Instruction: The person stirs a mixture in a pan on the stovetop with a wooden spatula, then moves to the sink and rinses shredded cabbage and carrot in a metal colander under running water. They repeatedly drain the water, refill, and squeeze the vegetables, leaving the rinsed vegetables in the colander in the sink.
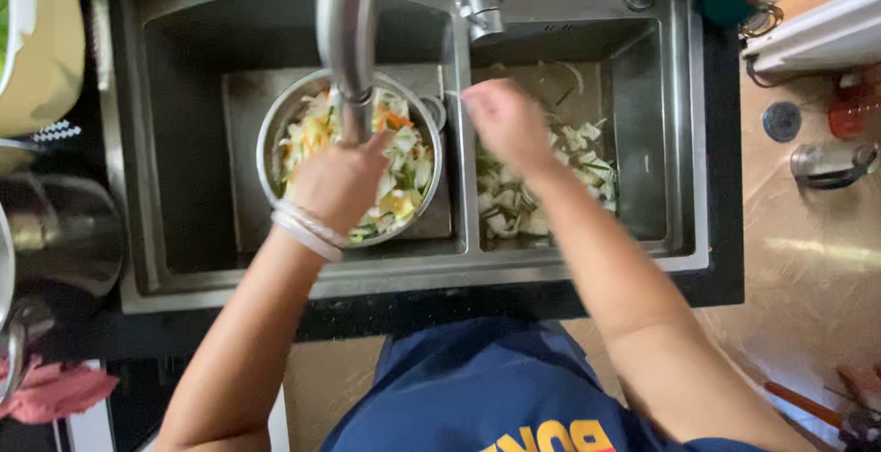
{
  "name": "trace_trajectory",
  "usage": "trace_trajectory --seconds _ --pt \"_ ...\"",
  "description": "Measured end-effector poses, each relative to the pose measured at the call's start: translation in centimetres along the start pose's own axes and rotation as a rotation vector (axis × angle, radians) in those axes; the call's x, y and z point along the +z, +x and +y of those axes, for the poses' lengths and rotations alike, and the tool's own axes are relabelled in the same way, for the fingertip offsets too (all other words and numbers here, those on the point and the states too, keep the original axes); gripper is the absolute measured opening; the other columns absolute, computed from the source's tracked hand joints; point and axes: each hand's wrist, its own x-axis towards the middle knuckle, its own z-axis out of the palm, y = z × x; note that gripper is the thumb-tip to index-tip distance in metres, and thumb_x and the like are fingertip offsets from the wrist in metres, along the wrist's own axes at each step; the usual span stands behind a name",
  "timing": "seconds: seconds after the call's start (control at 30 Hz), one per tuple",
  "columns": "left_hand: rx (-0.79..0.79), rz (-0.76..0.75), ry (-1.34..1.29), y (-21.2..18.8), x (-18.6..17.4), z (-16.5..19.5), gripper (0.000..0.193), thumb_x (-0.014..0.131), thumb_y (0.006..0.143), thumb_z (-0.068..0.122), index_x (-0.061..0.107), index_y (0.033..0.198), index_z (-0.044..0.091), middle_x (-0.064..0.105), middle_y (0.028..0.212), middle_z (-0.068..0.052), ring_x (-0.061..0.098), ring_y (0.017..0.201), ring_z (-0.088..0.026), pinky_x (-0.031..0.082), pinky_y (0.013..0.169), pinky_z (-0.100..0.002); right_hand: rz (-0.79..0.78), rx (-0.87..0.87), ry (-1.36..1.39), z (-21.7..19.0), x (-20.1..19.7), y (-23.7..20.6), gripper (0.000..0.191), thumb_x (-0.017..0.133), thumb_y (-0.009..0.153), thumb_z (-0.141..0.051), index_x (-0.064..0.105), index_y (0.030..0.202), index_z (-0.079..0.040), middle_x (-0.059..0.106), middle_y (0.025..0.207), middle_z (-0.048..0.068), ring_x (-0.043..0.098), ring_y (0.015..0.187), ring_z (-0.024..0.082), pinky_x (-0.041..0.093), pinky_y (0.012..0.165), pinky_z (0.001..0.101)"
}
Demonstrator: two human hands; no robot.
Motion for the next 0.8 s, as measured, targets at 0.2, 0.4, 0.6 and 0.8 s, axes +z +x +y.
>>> trace_trajectory --seconds 0.2,0.4,0.6,0.8 --pt "0.507 0.206 -0.329 14.6 3.5 11.8 0.049 0.057 0.097 0.021 0.050 0.144 0.006 0.070 0.110 -0.026 0.067 0.102 -0.045 0.053 0.088 -0.053 -0.163 -0.001 -0.280 12.4 -7.9 6.5 0.028 0.069 0.097 -0.028 0.074 0.119 -0.011 0.071 0.119 0.016 0.067 0.102 0.033 0.054 0.084 0.0440" --pt "0.187 -0.154 0.046 29.5 6.5 19.3 0.047 0.054 0.098 0.029 0.052 0.139 0.007 0.069 0.112 -0.023 0.066 0.104 -0.043 0.052 0.090 -0.054 -0.565 0.276 -0.614 18.3 -7.0 11.0 0.047 0.066 0.091 -0.027 0.065 0.138 -0.030 0.066 0.131 0.010 0.065 0.108 0.036 0.053 0.091 0.0481" --pt "0.104 -0.547 0.080 30.6 13.4 19.0 0.046 0.052 0.098 0.036 0.054 0.135 0.009 0.068 0.113 -0.021 0.065 0.105 -0.041 0.051 0.091 -0.054 -1.039 0.246 -0.314 22.9 -4.6 6.5 0.045 0.059 0.100 -0.043 0.064 0.142 -0.027 0.071 0.137 0.006 0.069 0.115 0.027 0.054 0.099 0.0433" --pt "0.069 -0.690 -0.104 25.8 19.6 18.7 0.047 0.049 0.098 0.044 0.057 0.130 0.011 0.068 0.115 -0.018 0.063 0.106 -0.039 0.050 0.093 -0.054 -1.381 0.278 -0.288 22.6 -4.9 -1.6 0.061 0.054 0.097 -0.051 0.052 0.151 -0.021 0.052 0.156 0.003 0.053 0.135 0.025 0.043 0.109 0.0428"
